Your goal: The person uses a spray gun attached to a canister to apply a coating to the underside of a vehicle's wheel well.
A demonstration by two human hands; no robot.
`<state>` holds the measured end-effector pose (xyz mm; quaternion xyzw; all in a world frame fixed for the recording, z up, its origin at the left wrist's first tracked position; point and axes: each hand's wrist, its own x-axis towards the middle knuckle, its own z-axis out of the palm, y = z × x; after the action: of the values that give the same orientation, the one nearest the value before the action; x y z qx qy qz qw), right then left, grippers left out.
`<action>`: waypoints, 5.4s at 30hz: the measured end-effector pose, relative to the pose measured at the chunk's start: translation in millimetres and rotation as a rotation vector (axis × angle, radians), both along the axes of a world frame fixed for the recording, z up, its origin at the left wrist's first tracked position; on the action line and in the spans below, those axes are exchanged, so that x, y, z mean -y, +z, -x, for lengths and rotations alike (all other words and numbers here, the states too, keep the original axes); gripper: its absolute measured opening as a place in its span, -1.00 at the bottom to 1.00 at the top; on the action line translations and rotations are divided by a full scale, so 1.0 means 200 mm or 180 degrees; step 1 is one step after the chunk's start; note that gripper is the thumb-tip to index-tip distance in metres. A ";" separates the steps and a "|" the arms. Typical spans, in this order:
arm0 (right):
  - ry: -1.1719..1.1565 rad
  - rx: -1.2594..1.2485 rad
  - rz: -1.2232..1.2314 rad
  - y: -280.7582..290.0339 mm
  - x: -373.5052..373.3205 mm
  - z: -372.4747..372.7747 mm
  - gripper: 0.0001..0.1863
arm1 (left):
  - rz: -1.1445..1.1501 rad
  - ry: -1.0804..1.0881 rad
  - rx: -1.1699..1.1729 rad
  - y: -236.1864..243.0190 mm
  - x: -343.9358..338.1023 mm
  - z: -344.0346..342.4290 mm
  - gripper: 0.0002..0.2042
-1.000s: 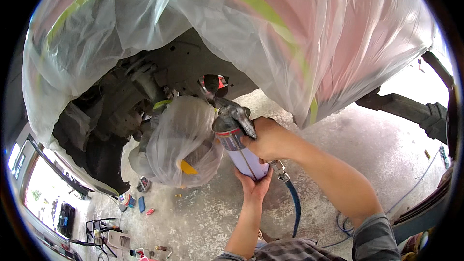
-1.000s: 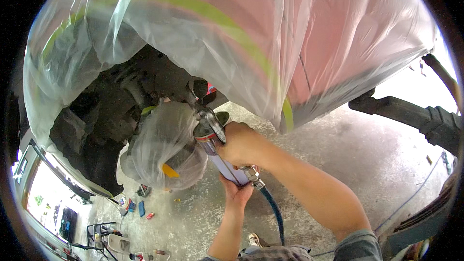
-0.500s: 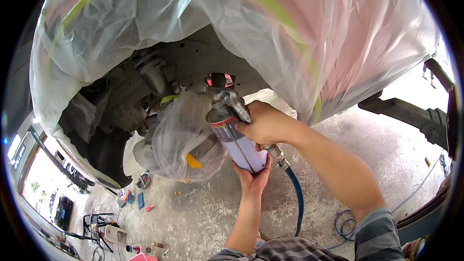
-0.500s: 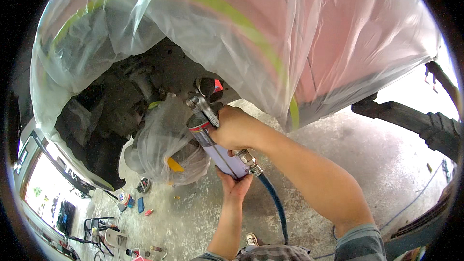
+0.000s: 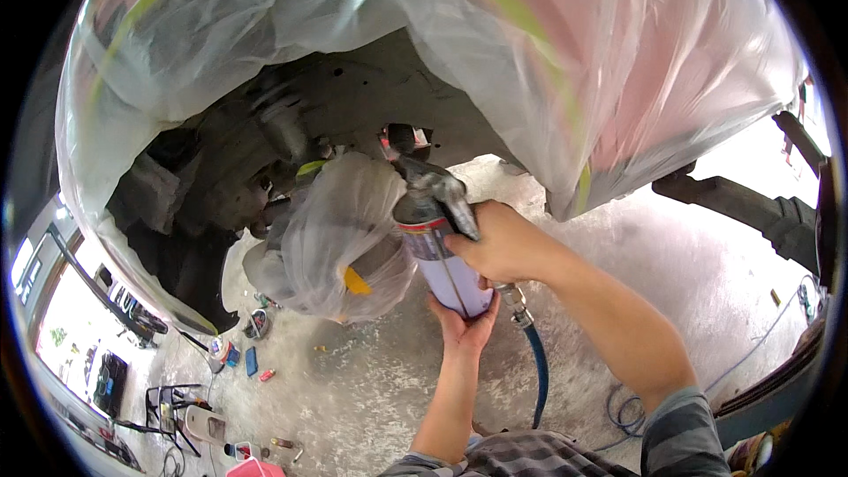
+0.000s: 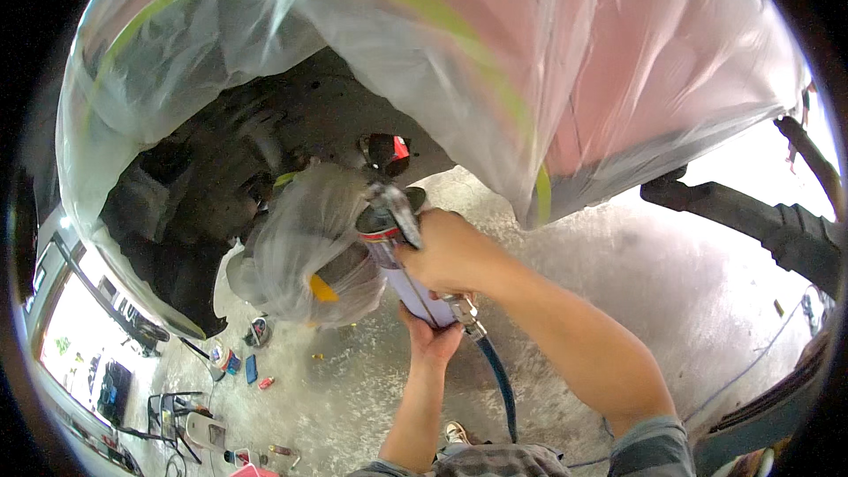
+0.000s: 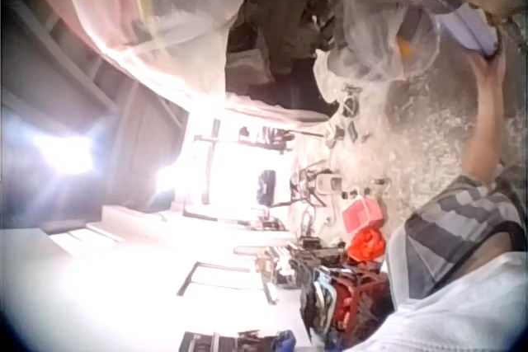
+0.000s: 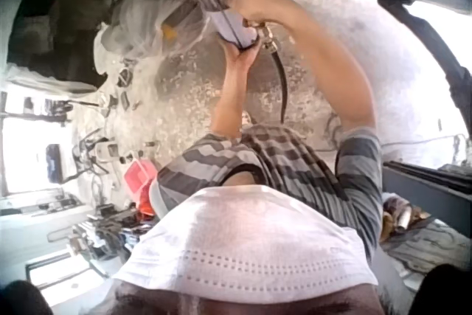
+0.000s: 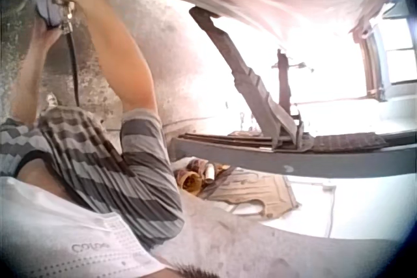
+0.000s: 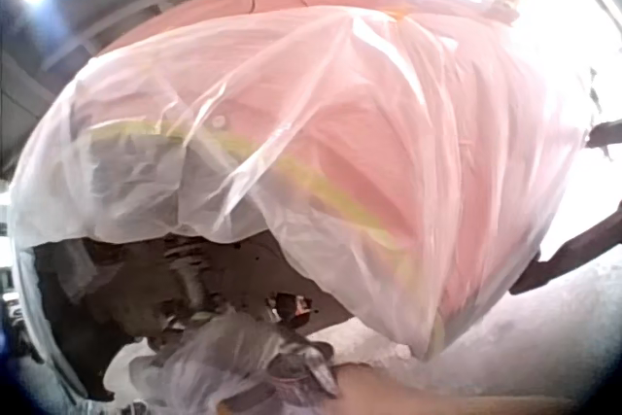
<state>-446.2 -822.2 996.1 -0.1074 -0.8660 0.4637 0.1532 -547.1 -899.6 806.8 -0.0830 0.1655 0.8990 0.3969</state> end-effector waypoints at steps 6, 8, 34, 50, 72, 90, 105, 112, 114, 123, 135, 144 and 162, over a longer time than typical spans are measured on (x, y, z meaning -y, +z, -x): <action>-0.0053 -0.0763 0.0176 -0.15 0.08 -0.11 -0.75 | -0.0125 -0.0159 0.0117 0.07 0.08 -0.02 -0.31; -0.0289 -0.0997 0.0460 -0.14 0.22 -0.14 -0.76 | -0.0450 -0.0187 -0.0259 0.00 0.13 0.09 -0.31; -0.0793 -0.1001 -0.1081 -0.06 2.11 0.73 -0.57 | -0.0344 -0.1363 -0.1904 -0.02 1.83 1.04 -0.33; -0.2054 -0.0926 -0.0856 -0.17 2.01 1.25 -0.59 | 0.0580 -0.0862 -0.1500 0.26 1.73 1.36 -0.40; -0.0583 -0.1517 0.1671 -0.02 1.87 0.98 -0.67 | -0.0104 -0.0099 -0.2301 0.40 1.57 1.57 -0.40; -0.1023 -0.3543 -0.0855 -0.02 1.69 1.03 -0.81 | -0.0392 0.0418 -0.2420 0.73 1.43 1.38 -0.33; -0.0508 -0.2644 0.1012 0.18 1.64 0.89 -0.77 | -0.0197 0.0928 -0.2650 0.80 1.44 1.39 -0.32; -0.0357 -0.2277 0.1281 0.13 1.68 0.87 -0.77 | -0.0166 0.0893 -0.2516 0.69 1.54 1.31 -0.37; -0.0358 -0.2446 0.0992 0.13 1.72 0.91 -0.78 | 0.0033 0.1031 -0.2683 0.74 1.55 1.28 -0.33; -0.0354 -0.2796 0.1059 0.18 1.66 0.98 -0.79 | 0.0201 0.1028 -0.2398 0.82 1.54 1.29 -0.37; -0.1329 -0.3018 0.0227 0.33 1.75 1.23 -0.72 | 0.1402 0.0981 -0.2465 0.74 1.38 2.03 -0.37; -0.1076 -0.1909 0.0137 0.00 1.68 1.15 -0.69 | 0.0482 0.0514 -0.2347 0.51 1.55 1.47 -0.34; 0.0384 -0.1588 0.0589 -0.13 1.60 0.57 -0.62 | 0.0123 0.1224 -0.1800 0.32 1.69 1.09 -0.18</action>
<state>-559.8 -1142.7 969.9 0.0484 -0.7603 0.5613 0.3234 -765.6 -1237.7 870.2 0.1324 0.2674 0.9415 0.1569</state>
